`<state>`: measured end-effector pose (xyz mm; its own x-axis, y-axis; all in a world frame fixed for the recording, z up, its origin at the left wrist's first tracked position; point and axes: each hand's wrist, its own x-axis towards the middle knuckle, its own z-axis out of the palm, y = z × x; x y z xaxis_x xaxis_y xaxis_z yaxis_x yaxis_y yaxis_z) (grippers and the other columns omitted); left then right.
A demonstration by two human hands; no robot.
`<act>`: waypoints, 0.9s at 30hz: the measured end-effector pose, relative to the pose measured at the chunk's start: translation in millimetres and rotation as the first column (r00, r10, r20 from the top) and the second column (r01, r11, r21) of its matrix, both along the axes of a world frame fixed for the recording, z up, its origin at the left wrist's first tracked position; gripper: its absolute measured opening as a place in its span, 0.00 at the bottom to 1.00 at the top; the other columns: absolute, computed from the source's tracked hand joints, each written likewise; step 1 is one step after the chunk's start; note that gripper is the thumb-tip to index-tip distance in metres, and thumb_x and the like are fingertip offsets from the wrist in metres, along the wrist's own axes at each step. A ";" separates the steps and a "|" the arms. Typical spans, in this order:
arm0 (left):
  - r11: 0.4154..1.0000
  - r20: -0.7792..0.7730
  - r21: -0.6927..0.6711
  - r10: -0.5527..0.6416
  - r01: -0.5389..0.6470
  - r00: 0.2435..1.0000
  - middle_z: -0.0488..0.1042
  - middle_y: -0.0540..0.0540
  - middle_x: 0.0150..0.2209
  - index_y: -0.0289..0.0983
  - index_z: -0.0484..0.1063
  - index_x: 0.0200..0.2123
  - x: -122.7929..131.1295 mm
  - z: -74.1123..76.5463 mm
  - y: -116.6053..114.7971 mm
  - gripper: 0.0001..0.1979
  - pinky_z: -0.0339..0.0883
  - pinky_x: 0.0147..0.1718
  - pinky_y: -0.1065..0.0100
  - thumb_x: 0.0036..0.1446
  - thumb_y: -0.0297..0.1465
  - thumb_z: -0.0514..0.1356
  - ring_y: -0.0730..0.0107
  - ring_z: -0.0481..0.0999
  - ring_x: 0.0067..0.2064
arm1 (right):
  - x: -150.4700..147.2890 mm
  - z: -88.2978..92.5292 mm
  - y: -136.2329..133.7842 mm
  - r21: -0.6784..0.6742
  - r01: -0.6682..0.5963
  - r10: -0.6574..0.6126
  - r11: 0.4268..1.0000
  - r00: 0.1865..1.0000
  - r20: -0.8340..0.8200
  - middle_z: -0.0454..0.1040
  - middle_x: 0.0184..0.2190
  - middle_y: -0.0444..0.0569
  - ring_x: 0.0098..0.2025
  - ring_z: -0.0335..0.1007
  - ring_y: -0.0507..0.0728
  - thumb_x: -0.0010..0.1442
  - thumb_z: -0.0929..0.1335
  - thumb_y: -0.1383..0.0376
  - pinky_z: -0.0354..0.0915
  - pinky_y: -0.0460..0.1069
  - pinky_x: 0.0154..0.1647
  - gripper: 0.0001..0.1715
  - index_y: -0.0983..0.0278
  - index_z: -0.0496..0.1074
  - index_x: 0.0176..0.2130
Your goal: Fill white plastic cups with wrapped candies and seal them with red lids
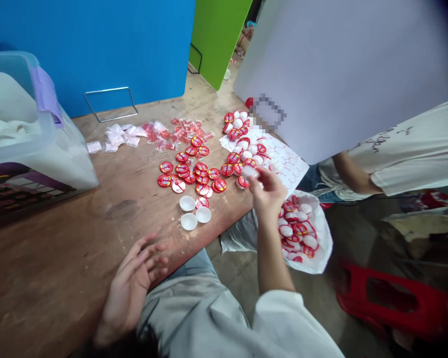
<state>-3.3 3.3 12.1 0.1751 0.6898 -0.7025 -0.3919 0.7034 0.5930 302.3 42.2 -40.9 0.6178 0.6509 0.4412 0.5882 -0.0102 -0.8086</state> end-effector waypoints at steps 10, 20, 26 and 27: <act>1.000 -0.019 0.007 0.002 -0.002 1.000 0.74 0.45 0.32 0.35 0.65 0.44 -7.7 -4.0 -3.0 0.18 0.70 0.28 0.70 0.48 0.25 0.61 0.70 0.73 0.30 | 143.5 -19.4 115.5 -0.312 0.321 -0.222 0.894 0.923 0.315 0.78 0.34 0.57 0.35 0.73 0.60 0.50 0.62 0.65 0.66 0.51 0.39 0.21 0.71 0.76 0.40; 1.000 -0.052 0.002 0.029 -0.029 0.998 0.75 0.46 0.30 0.35 0.66 0.41 -8.9 -7.3 9.1 0.15 0.68 0.29 0.71 0.48 0.27 0.62 0.71 0.72 0.29 | 124.6 -12.4 169.3 -0.347 0.247 -0.082 0.905 0.901 0.426 0.76 0.43 0.63 0.46 0.72 0.63 0.54 0.62 0.68 0.62 0.55 0.51 0.21 0.74 0.75 0.44; 0.991 -0.152 0.090 -0.080 0.094 0.985 0.75 0.47 0.31 0.37 0.68 0.40 1.3 -13.5 16.4 0.11 0.66 0.34 0.72 0.52 0.32 0.61 0.71 0.72 0.33 | 16.4 3.7 200.0 -0.804 -0.188 0.614 0.565 0.746 0.258 0.79 0.35 0.54 0.36 0.74 0.56 0.53 0.65 0.69 0.65 0.47 0.40 0.15 0.70 0.77 0.39; 0.983 -0.189 0.121 -0.112 0.137 0.976 0.76 0.46 0.32 0.37 0.68 0.39 3.9 -15.2 18.1 0.11 0.66 0.34 0.72 0.52 0.32 0.61 0.71 0.72 0.33 | 2.0 1.1 202.8 -0.841 -0.192 0.647 0.506 0.729 0.222 0.79 0.34 0.54 0.35 0.74 0.57 0.51 0.67 0.68 0.65 0.47 0.38 0.14 0.70 0.77 0.38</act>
<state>0.6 21.4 -3.1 0.1442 0.7594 -0.6344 -0.1842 0.6505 0.7368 304.3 245.1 -39.9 0.0358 0.9806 -0.1926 0.9619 -0.0861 -0.2595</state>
